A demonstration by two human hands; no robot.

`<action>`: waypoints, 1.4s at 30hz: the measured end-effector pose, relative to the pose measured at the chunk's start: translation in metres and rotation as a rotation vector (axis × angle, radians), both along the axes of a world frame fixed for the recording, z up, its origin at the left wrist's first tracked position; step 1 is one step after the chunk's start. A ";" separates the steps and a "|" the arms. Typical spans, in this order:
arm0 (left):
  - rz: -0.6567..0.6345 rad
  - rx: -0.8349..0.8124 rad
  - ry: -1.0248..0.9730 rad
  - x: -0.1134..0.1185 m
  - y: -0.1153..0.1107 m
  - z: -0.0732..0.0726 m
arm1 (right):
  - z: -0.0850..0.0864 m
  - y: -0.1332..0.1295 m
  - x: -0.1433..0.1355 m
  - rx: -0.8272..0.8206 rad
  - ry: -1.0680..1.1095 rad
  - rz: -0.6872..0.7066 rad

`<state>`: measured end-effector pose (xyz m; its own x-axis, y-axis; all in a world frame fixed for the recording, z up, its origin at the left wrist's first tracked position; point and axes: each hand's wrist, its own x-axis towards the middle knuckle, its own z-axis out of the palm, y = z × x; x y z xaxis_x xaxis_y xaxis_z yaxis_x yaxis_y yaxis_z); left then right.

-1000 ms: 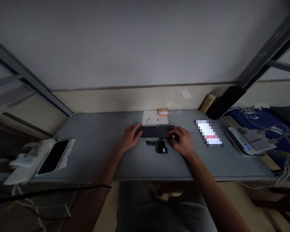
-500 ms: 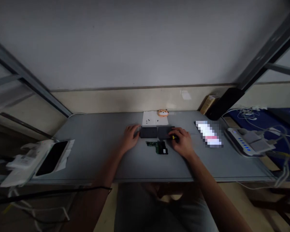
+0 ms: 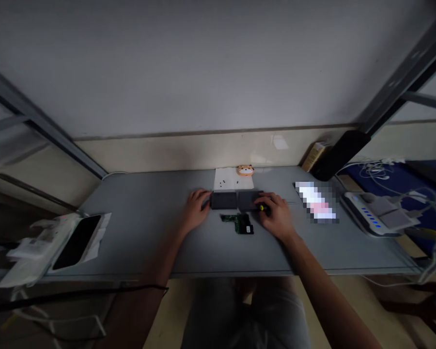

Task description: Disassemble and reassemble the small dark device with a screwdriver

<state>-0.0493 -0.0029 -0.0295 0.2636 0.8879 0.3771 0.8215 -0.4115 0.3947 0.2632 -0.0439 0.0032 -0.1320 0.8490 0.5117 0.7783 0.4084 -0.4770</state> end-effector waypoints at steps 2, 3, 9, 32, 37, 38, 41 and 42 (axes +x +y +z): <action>0.005 0.001 0.007 0.001 0.000 0.000 | 0.000 0.000 0.000 -0.008 0.001 -0.001; 0.011 0.001 0.010 0.001 0.000 0.001 | 0.001 0.000 0.000 -0.013 0.000 0.000; 0.006 0.001 0.017 0.002 -0.001 0.004 | 0.002 0.000 0.000 -0.004 -0.009 -0.006; -0.004 -0.015 -0.020 0.000 -0.001 0.002 | 0.002 -0.001 0.000 -0.024 0.007 -0.001; 0.001 -0.011 -0.014 0.001 -0.002 0.004 | 0.001 0.000 0.000 -0.028 0.039 0.000; 0.002 -0.013 -0.013 0.001 -0.003 0.004 | 0.001 0.000 0.000 -0.030 0.041 0.001; -0.003 -0.020 -0.013 0.002 -0.003 0.006 | 0.001 0.000 0.000 -0.036 0.036 -0.006; -0.005 -0.019 -0.013 0.002 -0.003 0.006 | 0.001 0.000 0.000 -0.036 0.031 -0.011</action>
